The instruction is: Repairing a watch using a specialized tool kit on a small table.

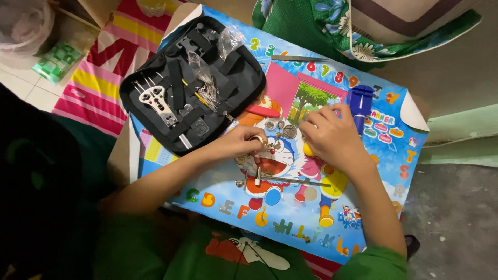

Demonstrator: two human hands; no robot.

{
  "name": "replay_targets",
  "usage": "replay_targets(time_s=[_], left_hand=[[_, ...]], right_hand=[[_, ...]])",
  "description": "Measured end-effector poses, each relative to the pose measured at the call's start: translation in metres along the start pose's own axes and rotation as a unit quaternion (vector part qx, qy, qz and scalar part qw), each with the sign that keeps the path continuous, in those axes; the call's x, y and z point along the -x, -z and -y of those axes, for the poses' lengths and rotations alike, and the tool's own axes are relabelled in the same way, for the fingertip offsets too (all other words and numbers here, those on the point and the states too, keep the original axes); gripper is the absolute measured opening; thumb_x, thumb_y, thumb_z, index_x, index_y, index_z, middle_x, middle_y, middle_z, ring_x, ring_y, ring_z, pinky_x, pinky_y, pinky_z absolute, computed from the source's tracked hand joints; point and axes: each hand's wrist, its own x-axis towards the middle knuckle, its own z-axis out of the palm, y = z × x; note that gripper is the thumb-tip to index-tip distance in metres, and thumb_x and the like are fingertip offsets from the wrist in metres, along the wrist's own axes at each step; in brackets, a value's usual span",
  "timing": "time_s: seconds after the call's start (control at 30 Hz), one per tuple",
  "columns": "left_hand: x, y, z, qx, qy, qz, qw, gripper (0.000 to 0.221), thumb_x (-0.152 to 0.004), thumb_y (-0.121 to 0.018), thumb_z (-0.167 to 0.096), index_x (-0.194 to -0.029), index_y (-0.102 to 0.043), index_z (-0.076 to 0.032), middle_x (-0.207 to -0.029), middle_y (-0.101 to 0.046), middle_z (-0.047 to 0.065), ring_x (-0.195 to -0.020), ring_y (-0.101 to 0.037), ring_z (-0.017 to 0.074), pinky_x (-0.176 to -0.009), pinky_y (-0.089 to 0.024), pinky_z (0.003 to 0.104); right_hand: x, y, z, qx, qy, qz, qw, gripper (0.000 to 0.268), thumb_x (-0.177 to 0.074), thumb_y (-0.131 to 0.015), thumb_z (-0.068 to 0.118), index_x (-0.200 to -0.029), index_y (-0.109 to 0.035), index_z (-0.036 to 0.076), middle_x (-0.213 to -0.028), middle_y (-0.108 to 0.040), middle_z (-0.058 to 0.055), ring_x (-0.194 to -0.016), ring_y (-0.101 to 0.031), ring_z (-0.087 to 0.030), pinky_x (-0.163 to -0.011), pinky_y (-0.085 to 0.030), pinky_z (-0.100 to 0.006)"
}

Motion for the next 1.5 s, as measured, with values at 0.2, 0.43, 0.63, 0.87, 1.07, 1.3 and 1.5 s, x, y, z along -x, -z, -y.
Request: replay_targets(time_s=[0.2,0.43,0.63,0.87,1.07,1.3,1.5], left_hand=[[0.004,-0.003,-0.002,0.003,0.002,-0.007,1.0,0.015,-0.079,-0.06,-0.005,-0.086,-0.073,-0.002,-0.064,-0.061,0.01,-0.065,-0.073,0.0222,-0.062,-0.054,0.028],[0.002,-0.001,-0.002,-0.012,0.001,0.002,1.0,0.014,-0.079,-0.062,-0.006,-0.087,-0.072,-0.002,-0.062,-0.062,0.012,-0.066,-0.072,0.0225,-0.058,-0.051,0.028],[0.0,0.002,0.0,-0.029,0.006,0.012,0.999,0.013,-0.08,-0.061,-0.005,-0.086,-0.072,-0.002,-0.062,-0.062,0.012,-0.065,-0.072,0.0216,-0.057,-0.052,0.028],[0.0,0.003,0.003,-0.005,0.002,0.018,1.0,0.009,-0.081,-0.063,-0.003,-0.085,-0.071,0.0,-0.063,-0.059,0.011,-0.067,-0.07,0.0224,-0.061,-0.06,0.036],[0.003,0.001,-0.006,-0.004,-0.002,0.018,1.0,0.009,-0.082,-0.061,-0.001,-0.082,-0.07,0.0,-0.062,-0.057,0.009,-0.067,-0.072,0.0227,-0.059,-0.06,0.035],[0.007,0.0,-0.014,0.011,-0.004,0.021,1.0,0.006,-0.082,-0.062,0.0,-0.081,-0.069,0.001,-0.063,-0.052,0.007,-0.067,-0.065,0.0195,-0.064,-0.063,0.04],[0.005,-0.001,-0.008,0.014,-0.015,0.02,1.0,0.007,-0.081,-0.062,0.0,-0.08,-0.069,0.001,-0.061,-0.052,0.007,-0.064,-0.066,0.0197,-0.061,-0.062,0.04]], right_hand=[[-0.008,0.008,0.0,-0.013,0.009,-0.026,1.0,0.012,-0.086,-0.072,0.009,-0.081,-0.065,0.017,-0.083,-0.061,0.002,-0.087,-0.062,-0.019,-0.093,-0.043,-0.042],[-0.008,0.0,-0.003,-0.03,0.008,-0.039,0.999,0.012,-0.091,-0.071,0.011,-0.083,-0.067,0.019,-0.086,-0.062,0.003,-0.088,-0.062,-0.019,-0.094,-0.042,-0.042],[-0.004,-0.011,-0.001,-0.127,-0.065,-0.036,0.989,0.008,-0.093,-0.074,0.017,-0.087,-0.07,0.018,-0.084,-0.064,0.003,-0.087,-0.064,-0.019,-0.092,-0.043,-0.039],[-0.006,-0.025,0.013,-0.152,-0.104,-0.029,0.983,0.008,-0.095,-0.074,0.022,-0.087,-0.073,0.019,-0.081,-0.064,0.005,-0.081,-0.062,-0.017,-0.085,-0.043,-0.034],[-0.004,-0.032,0.019,-0.151,-0.116,-0.015,0.982,0.01,-0.096,-0.073,0.026,-0.089,-0.074,0.018,-0.08,-0.063,0.004,-0.08,-0.058,-0.017,-0.08,-0.041,-0.034],[-0.005,-0.034,0.019,-0.114,-0.092,-0.033,0.989,0.01,-0.096,-0.072,0.022,-0.088,-0.071,0.017,-0.082,-0.06,0.003,-0.079,-0.056,-0.019,-0.076,-0.04,-0.034],[-0.008,-0.032,0.02,-0.068,-0.075,-0.033,0.994,0.009,-0.096,-0.073,0.02,-0.088,-0.072,0.016,-0.081,-0.058,0.003,-0.076,-0.055,-0.017,-0.074,-0.039,-0.034]])
